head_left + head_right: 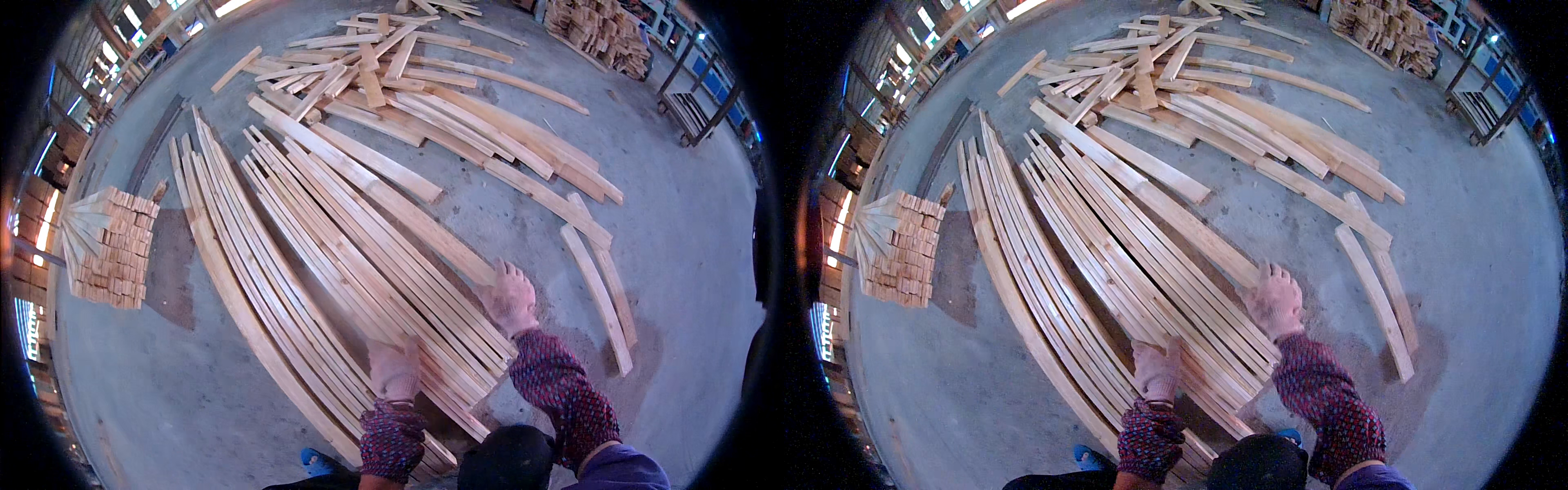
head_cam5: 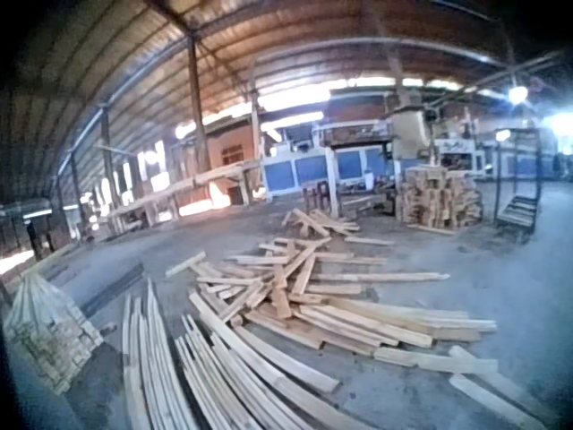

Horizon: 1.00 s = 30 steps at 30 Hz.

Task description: The person gathers scattered wooden planks from the floor of a workshop and stacks them into neat piles. They handle the wood by hand, picking up individual pieces and arranging them into organized stacks.

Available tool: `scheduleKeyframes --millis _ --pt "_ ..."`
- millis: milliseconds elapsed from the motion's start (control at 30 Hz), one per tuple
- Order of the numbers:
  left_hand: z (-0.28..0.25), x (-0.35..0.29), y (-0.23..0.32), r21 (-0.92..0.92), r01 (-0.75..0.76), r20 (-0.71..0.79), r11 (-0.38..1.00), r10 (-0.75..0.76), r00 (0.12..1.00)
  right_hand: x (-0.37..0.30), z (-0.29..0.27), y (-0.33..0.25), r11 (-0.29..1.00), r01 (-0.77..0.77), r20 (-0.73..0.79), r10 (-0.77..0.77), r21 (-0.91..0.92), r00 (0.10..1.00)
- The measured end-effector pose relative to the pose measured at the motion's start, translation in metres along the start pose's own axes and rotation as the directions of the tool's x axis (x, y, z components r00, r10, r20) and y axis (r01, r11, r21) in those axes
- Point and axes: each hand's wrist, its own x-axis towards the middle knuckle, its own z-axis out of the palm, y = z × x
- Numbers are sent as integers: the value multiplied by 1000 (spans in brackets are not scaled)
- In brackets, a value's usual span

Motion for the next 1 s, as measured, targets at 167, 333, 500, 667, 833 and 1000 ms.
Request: scheduleKeyframes --millis 167,333,500,667,833,1000 --pt "29 12 -7 -58 -37 -187 998 26 982 41 -3 7 980 -26 373 -52 199 926" --pt "36 -9 11 -824 60 111 563 57 992 14 26 29 989 143 265 -147 36 953" --pt "37 6 5 -787 91 99 611 -21 995 -17 33 7 930 97 43 -120 355 992" --pt "20 18 0 -303 115 26 946 -112 993 0 9 3 973 179 409 -223 145 885" --pt "21 42 10 -885 6 1 466 -9 1000 73 28 -8 835 293 232 -435 465 870" --pt "71 88 -61 -753 -321 -295 575 142 945 102 53 -43 675 202 184 -454 709 872"
